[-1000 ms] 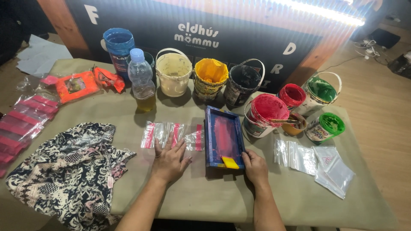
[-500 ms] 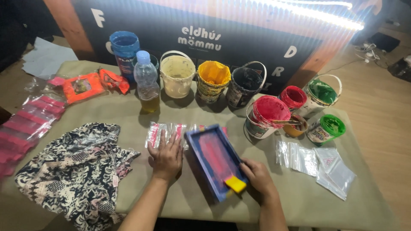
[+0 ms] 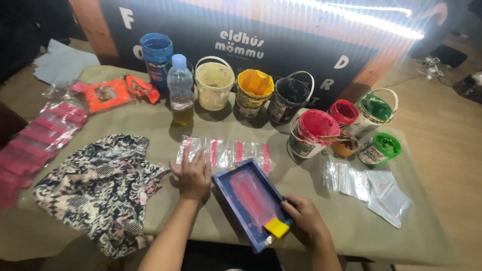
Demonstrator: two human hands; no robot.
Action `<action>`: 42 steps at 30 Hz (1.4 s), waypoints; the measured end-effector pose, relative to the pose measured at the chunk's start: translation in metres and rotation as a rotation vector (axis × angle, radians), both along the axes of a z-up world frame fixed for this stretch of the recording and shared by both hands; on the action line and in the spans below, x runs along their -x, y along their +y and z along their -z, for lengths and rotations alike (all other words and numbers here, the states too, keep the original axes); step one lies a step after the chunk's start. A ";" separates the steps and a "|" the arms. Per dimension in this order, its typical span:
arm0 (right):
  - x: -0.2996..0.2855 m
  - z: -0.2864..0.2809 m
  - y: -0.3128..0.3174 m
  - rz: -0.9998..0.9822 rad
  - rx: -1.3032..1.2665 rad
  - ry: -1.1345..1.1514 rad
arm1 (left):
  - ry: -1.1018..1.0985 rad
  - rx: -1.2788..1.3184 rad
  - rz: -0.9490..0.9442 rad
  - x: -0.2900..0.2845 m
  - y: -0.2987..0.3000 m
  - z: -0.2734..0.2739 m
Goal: The person uses a yellow squeegee to spread pink ink evenly across a blue screen printing frame. They then lift the frame and place it on a stack of printed items. Finally, the person wipes their hands with a patterned cloth.
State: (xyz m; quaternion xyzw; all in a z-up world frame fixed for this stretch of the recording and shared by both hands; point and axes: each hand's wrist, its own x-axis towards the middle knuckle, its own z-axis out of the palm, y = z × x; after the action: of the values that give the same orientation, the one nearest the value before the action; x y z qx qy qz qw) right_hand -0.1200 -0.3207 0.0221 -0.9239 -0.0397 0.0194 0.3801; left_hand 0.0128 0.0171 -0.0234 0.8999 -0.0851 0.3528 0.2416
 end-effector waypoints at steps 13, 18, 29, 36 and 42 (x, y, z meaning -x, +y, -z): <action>-0.104 -0.009 0.109 0.014 0.077 -0.122 | 0.268 -0.268 -0.437 0.063 0.119 0.010; -0.127 -0.048 0.182 -0.010 0.008 -0.098 | 0.569 -0.052 -0.118 0.070 0.125 0.019; -0.169 -0.057 0.280 0.007 -0.078 -0.076 | 0.510 -0.089 -0.314 0.081 0.130 -0.021; -0.194 -0.033 0.323 0.047 -0.133 -0.063 | 0.233 -0.155 -0.188 0.096 0.103 0.005; -0.159 0.000 0.320 -0.220 -0.223 -0.031 | 0.081 0.470 -0.197 0.099 0.112 0.015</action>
State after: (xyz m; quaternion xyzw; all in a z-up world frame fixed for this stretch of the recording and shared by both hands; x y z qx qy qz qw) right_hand 0.0393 -0.0008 0.0216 -0.8661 -0.1483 0.0422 0.4754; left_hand -0.0859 0.1291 -0.0388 0.8364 0.0973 0.3484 0.4118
